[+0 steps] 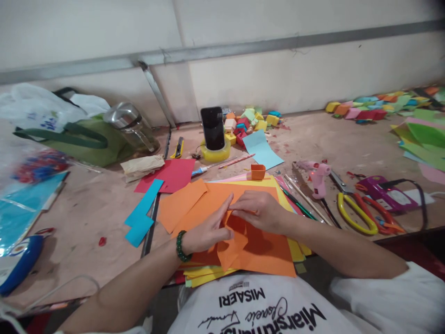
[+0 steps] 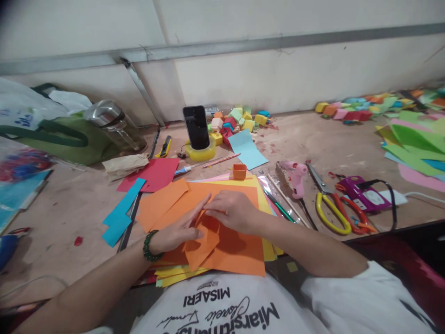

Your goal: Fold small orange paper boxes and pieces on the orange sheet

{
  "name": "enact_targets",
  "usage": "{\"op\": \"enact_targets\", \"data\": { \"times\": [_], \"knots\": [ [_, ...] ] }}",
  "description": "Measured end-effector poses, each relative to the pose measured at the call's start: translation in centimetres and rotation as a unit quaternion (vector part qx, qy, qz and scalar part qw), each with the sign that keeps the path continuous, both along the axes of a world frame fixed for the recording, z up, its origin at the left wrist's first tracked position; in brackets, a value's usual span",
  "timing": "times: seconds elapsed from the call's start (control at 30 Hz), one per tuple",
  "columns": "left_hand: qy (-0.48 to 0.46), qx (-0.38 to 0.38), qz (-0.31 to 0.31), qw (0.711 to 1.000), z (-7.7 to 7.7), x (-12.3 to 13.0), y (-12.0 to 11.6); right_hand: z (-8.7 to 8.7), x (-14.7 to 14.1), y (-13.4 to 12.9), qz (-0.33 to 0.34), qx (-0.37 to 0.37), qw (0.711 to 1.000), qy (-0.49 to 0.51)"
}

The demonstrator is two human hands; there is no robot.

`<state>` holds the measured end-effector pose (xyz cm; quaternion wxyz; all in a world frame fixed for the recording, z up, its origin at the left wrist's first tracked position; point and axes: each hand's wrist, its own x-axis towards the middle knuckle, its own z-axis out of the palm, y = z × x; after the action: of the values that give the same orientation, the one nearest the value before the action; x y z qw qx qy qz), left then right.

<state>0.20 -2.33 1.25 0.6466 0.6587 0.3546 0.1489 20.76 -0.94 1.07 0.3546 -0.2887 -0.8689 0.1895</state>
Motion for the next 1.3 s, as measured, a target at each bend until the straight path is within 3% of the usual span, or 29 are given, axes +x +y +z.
{"op": "enact_targets", "data": {
  "times": [0.2, 0.47, 0.7, 0.9, 1.0, 1.13, 1.3],
  "knots": [
    [0.018, 0.005, -0.016, 1.000, 0.3, 0.3, 0.1, -0.6, 0.0, 0.2, 0.001, 0.003, 1.000, 0.014],
    [0.027, -0.002, -0.006, 1.000, 0.2, 0.4, 0.1, -0.6, -0.5, -0.2, -0.030, 0.076, 0.997, -0.017],
    [-0.023, 0.006, -0.006, 1.000, -0.3, 0.4, -0.1, -1.7, -0.5, -0.1, -0.083, -0.007, 0.990, -0.110],
    [-0.036, 0.018, 0.020, 0.999, -0.1, 0.2, -0.2, -1.4, -0.6, -0.2, -0.102, -0.027, 0.987, -0.118],
    [-0.055, 0.043, 0.032, 0.997, -0.4, -0.1, -0.1, -1.3, -0.4, 0.1, -0.123, -0.076, 0.987, -0.066],
    [-0.118, 0.067, 0.067, 0.988, -1.3, -0.4, 0.0, -1.2, -0.1, 1.3, -0.174, -0.183, 0.963, 0.097],
    [-0.014, 0.099, 0.107, 0.989, -1.1, 0.6, -0.2, -1.5, -0.5, 2.2, -0.181, -0.263, 0.929, 0.188]
  ]
}}
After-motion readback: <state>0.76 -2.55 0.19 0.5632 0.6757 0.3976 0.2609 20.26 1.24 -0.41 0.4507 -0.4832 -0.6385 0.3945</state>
